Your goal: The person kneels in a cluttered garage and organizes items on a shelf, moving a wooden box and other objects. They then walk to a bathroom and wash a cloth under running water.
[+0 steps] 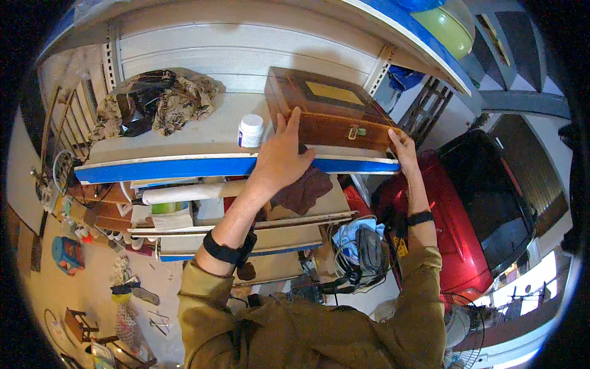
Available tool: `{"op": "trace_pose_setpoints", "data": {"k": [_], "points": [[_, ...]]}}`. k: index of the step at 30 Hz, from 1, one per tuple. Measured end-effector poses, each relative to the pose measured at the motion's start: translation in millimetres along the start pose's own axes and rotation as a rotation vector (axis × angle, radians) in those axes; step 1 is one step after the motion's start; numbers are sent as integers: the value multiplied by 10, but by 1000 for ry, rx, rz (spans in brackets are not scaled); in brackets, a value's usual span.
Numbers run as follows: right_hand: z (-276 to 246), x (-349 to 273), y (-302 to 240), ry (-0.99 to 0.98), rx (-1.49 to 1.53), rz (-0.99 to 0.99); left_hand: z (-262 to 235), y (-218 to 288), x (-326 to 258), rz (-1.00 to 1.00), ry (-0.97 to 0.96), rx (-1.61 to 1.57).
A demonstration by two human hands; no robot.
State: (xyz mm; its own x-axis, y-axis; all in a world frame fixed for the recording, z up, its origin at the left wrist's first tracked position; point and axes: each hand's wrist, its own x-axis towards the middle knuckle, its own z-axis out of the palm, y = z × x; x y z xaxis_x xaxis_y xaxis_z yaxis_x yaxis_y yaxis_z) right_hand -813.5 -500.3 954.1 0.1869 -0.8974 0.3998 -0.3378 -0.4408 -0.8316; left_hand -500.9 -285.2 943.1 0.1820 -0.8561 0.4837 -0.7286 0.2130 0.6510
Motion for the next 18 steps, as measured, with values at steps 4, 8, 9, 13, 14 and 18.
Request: {"op": "trace_pose_setpoints", "data": {"k": [4, 8, 9, 13, 14, 18], "points": [[-161, 81, 145, 84, -233, -144, 16, 65, -162, 82, 141, -96], [-242, -200, 67, 269, -148, -284, -175, 306, -606, 163, 54, -307], [-269, -333, 13, 302, -160, -287, -200, 338, -708, 170, 31, -374], [94, -1186, -438, 217, 51, -118, -81, 95, -1048, 93, -115, -539], [197, -1401, -500, 126, 73, -8, -55, -29, -1115, 64, -135, -589], [881, -2495, -748, -268, 377, -38, -41, -193, -1435, -271, -190, -940]]}}
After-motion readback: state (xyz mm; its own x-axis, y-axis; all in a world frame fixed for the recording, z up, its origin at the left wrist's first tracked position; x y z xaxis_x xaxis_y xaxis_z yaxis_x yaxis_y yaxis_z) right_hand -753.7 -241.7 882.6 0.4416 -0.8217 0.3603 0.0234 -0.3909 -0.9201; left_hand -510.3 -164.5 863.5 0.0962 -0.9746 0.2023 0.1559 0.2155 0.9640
